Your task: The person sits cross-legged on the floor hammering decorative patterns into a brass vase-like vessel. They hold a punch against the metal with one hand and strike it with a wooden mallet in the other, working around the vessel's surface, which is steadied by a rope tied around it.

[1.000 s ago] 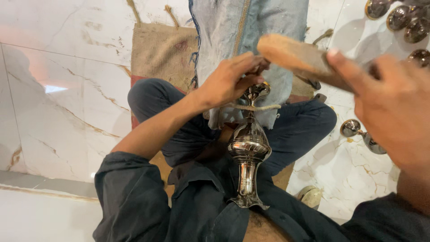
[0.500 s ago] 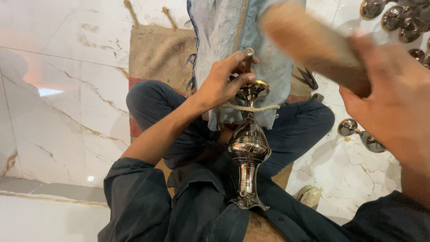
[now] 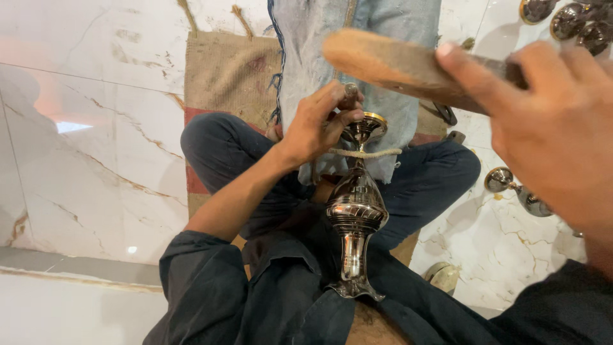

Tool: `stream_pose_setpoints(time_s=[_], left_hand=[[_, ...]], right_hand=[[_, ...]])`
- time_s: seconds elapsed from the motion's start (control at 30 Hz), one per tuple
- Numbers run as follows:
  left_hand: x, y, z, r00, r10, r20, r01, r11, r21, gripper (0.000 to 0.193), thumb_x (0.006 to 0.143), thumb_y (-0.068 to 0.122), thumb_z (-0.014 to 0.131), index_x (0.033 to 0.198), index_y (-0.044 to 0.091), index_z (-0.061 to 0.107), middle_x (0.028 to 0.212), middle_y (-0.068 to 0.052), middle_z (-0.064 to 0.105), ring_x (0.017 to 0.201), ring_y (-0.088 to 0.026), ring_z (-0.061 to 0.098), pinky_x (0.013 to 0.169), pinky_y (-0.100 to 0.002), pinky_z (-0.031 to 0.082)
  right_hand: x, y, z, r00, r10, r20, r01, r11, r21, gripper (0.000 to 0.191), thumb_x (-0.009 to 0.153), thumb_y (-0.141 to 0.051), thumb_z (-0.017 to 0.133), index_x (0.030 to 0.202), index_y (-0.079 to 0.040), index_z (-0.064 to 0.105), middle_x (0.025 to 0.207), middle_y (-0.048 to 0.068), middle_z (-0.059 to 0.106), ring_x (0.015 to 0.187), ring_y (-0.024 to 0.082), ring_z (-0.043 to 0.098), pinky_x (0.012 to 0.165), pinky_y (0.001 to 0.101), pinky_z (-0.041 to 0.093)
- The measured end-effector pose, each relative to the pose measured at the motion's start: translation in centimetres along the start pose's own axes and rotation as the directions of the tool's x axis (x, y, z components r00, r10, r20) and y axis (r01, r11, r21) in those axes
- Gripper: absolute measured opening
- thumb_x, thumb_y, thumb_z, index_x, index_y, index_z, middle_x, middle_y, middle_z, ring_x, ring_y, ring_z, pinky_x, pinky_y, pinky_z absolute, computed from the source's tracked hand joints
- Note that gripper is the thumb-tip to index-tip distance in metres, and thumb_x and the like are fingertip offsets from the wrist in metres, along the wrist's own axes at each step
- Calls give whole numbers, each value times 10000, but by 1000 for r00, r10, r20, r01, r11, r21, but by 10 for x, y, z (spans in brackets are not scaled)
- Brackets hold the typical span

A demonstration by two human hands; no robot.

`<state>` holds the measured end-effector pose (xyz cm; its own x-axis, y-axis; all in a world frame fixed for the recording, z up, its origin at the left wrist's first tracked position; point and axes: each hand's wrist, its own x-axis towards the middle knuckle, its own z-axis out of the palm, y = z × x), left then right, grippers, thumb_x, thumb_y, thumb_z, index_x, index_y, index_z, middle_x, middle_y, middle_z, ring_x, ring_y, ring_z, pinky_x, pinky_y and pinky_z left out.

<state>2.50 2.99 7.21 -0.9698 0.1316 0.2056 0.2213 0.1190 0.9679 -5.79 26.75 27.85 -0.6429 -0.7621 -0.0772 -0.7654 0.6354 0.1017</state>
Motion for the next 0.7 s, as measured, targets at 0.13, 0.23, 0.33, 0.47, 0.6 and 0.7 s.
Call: stream_pose_setpoints(time_s=[0.13,0.23,0.33,0.47,0.6,0.7], left_hand=[[-8,-2,10,994,-53,-93,52,999,-8,264,969,6,768,1178,31,608,1030,-86,660,883,-182,706,727,-285,590],[-13,-5,14,991,-39,-125,40,999,10,249,958,-3,771,1144,26,608,1011,-84,661,861,-179,693,712,-288,581],[-18,-12,13,981,108,-164,-98,993,68,196,972,-34,725,1110,27,599,1011,-99,662,869,-194,687,697,-295,563],[-32,-25,11,875,4,-485,-126,967,-220,226,1056,-27,610,1218,65,482,1058,-118,723,922,-193,713,758,-288,584],[-61,-14,32,822,-116,-557,-123,919,-374,211,1131,-8,581,1247,103,444,1016,-126,696,950,-232,748,840,-346,671],[-74,8,64,848,-228,-478,-43,870,-492,290,1084,29,592,1289,92,396,1059,-138,712,963,-211,724,797,-311,619]], right_hand=[[10,-6,-15,994,-80,78,91,984,-151,612,946,-180,747,1532,-262,591,844,90,561,680,237,605,642,370,536],[12,-7,-17,997,-77,5,77,997,-15,643,946,-156,772,1552,-222,569,926,98,580,759,262,625,692,395,538],[-2,-4,-9,993,-113,41,118,979,-164,744,849,-156,831,1532,-274,560,851,68,593,718,241,643,637,365,538],[-35,-4,32,977,153,-147,-93,932,351,637,872,-119,824,1432,-59,525,988,166,645,846,331,681,729,416,567],[-75,-38,96,728,273,629,-683,202,702,448,802,-206,867,1178,-50,681,1062,130,771,958,247,762,889,428,612],[-103,-75,135,887,132,442,-410,-216,886,909,738,-184,858,1522,-63,415,1214,127,712,1174,223,656,1047,424,502]])
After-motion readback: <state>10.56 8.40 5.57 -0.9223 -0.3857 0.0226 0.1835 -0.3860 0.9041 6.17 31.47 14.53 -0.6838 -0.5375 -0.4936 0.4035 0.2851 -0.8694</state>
